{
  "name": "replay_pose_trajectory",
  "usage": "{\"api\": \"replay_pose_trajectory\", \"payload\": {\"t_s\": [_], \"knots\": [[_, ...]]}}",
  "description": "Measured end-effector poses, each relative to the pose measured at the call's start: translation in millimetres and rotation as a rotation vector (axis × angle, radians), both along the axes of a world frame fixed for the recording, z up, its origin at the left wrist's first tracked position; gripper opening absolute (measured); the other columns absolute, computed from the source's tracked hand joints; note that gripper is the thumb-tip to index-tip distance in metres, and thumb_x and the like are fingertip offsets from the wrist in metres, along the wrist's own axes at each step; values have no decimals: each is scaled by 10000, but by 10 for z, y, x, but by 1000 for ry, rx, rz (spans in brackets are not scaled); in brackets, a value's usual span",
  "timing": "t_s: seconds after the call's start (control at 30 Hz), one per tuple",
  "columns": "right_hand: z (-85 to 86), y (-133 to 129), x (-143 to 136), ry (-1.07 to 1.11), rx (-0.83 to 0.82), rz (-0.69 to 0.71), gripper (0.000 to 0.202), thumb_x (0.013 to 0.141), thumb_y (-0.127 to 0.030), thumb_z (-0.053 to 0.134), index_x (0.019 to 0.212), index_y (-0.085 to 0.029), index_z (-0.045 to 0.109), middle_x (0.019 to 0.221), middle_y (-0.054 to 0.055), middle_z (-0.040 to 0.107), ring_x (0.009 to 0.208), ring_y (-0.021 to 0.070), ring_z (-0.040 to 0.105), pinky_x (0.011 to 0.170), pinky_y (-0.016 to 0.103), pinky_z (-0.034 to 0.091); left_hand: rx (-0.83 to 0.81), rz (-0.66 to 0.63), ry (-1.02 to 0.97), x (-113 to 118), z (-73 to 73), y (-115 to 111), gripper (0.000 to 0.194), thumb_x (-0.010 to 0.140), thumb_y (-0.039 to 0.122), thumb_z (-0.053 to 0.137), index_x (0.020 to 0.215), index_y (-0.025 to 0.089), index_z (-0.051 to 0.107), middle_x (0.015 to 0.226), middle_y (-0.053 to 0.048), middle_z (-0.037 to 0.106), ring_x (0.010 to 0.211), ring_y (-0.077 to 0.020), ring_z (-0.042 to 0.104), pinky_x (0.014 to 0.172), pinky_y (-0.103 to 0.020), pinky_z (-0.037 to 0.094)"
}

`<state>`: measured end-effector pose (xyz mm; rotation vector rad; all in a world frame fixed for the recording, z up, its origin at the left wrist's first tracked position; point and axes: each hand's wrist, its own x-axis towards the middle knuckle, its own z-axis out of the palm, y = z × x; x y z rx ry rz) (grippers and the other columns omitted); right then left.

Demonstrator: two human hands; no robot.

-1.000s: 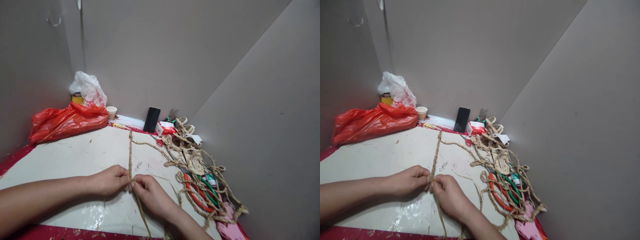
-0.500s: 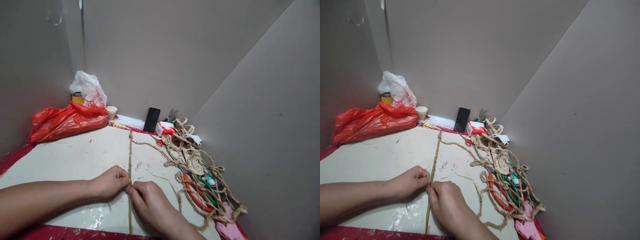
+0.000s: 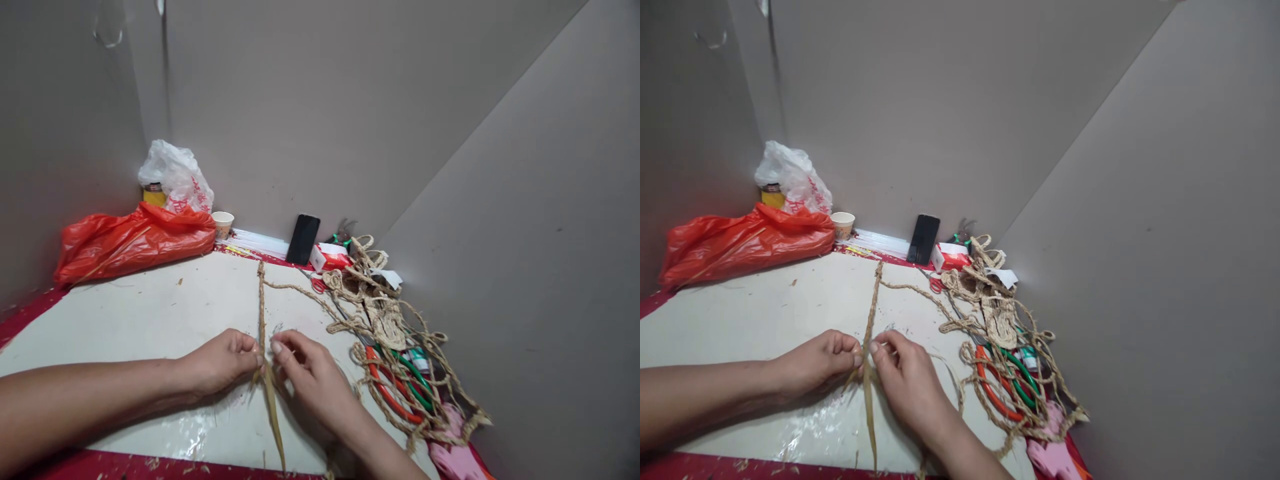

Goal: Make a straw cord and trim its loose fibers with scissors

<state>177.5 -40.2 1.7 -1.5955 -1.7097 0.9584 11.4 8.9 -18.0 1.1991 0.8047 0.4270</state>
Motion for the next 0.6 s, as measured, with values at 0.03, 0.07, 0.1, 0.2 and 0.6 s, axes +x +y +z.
{"api": "replay_pose_trajectory", "payload": {"t_s": [0.03,0.07,0.1,0.2,0.6], "knots": [[-33,26,-7,128,-90,44,317,893,-476,454,891,-183,575,714,10,618,588,112,528,559,222,381,-7,-21,-49,4,-1,-2,260,706,377,605,619,157,497,494,50,450,453,-66,316,484,-234,224],[-73,45,-21,245,-201,102,357,889,-516,444,902,-179,563,679,3,608,532,104,510,518,220,374,-7,-46,-85,5,-8,-1,289,726,401,596,610,156,496,497,44,454,462,-68,326,495,-234,244],[-115,59,-35,336,-301,146,396,882,-553,435,863,-175,554,610,-16,574,464,89,462,467,213,342,-2,-66,-98,3,-22,3,311,742,415,590,602,156,491,488,48,441,463,-68,321,501,-232,254],[-214,84,-44,474,-412,174,475,851,-606,470,682,-165,520,470,-75,410,394,48,286,406,204,203,65,-93,-25,-21,-66,39,322,760,422,593,614,149,504,493,59,419,463,-63,293,490,-225,239],[-306,135,-71,622,-494,-1,334,714,-421,623,529,-155,542,336,-94,350,318,28,201,372,230,75,875,-300,610,-137,238,3,259,833,256,405,654,164,567,573,2,533,517,-107,427,515,-231,288]]}}
